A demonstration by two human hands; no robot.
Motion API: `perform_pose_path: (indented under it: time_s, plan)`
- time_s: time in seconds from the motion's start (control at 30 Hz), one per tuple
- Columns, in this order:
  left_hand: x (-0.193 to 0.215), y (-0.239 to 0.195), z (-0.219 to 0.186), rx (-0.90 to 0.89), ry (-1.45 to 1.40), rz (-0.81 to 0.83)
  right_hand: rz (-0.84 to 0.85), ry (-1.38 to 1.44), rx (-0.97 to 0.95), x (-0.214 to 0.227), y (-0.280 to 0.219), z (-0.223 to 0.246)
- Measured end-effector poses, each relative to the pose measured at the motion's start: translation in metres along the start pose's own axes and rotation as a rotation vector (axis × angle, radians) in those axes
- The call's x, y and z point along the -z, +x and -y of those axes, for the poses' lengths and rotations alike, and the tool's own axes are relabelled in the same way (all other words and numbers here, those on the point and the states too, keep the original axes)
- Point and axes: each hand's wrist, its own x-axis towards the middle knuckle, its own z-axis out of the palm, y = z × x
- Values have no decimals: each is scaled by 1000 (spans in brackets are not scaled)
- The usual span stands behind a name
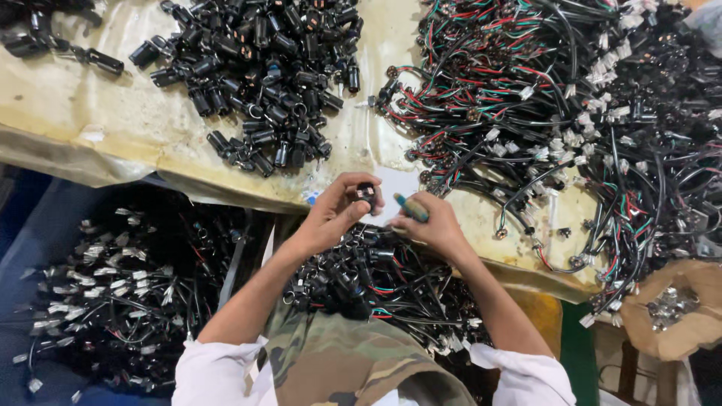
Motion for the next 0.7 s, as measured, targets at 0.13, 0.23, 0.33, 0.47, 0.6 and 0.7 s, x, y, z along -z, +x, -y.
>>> perform_pose_path:
  time_s: [0.13, 0.23, 0.33, 0.47, 0.6, 0.7]
  plan:
    - [-4, -13, 11, 109, 183, -66, -87, 25, 77, -4, 0, 3]
    - [-2, -14, 14, 52, 143, -38, -183, -170, 177, -11, 2, 4]
    - [-1, -12, 16, -13, 124, -31, -226, -226, 139, -13, 4, 1]
    - [-6, -12, 13, 91, 144, -136, -175, -285, 100, -13, 5, -4]
    - [-18, -16, 8, 238, 255, -92, -156, -315, 132, -11, 5, -9]
    - [-27, -20, 4, 109, 209, -24, -254, -385, 207, -10, 0, -9]
